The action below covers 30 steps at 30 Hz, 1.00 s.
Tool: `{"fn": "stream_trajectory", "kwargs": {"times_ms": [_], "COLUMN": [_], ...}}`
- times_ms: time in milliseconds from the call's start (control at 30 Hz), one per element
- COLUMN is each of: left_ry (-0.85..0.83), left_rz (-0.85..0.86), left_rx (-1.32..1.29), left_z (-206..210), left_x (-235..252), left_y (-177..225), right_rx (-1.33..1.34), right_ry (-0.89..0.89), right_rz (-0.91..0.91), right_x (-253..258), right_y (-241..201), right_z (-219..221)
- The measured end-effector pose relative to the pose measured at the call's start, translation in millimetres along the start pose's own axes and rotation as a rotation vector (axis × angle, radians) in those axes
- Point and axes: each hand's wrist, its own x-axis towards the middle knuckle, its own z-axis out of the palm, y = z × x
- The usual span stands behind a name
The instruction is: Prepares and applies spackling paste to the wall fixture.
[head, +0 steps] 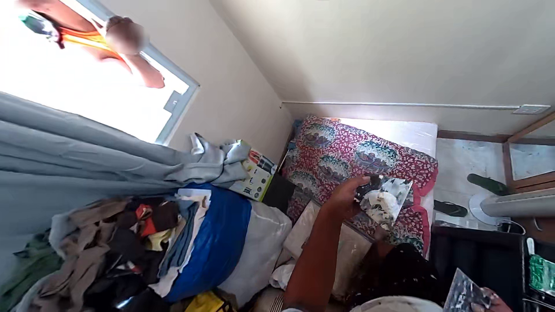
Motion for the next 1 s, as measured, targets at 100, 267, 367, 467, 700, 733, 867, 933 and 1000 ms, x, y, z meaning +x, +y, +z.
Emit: {"fn": "stream_trajectory", "kwargs": {"times_ms": [100,267,367,467,700,733,867,933,1000], "left_ry": [-0.039,-0.005,0.048,0.071,0.236,0.249,0.232,0.184,0.134], "left_rz": [0.008,-0.005,-0.003,0.009,0.012,0.013,0.067,0.083,0.082], "left_rx": [0.004,0.001,-0.004,-0.035,-0.029,-0.023,0.031,0.036,0.016], "left_z": [-9,-24,-29,-38,-48,-44,-31,-26,-22], "left_x": [24,60,80,107,176,187,233,257,285], "left_y": [20,52,79,92,114,112,117,123,132], "right_rx": [0.002,-0.019,0.016,0.046,-0.082,-0.075,0.137,0.273,0.356], "right_ry": [-0.004,0.108,0.086,0.097,0.260,0.302,0.351,0.355,0.416], "right_rz": [0.004,0.036,0.019,0.039,0.054,0.058,0.007,-0.013,-0.018], "right_x": [42,118,157,181,221,224,259,281,305], "right_y": [-26,-67,-91,-103,-127,-134,-161,-172,-184], "right_z": [13,29,42,45,43,44,44,41,35]}}
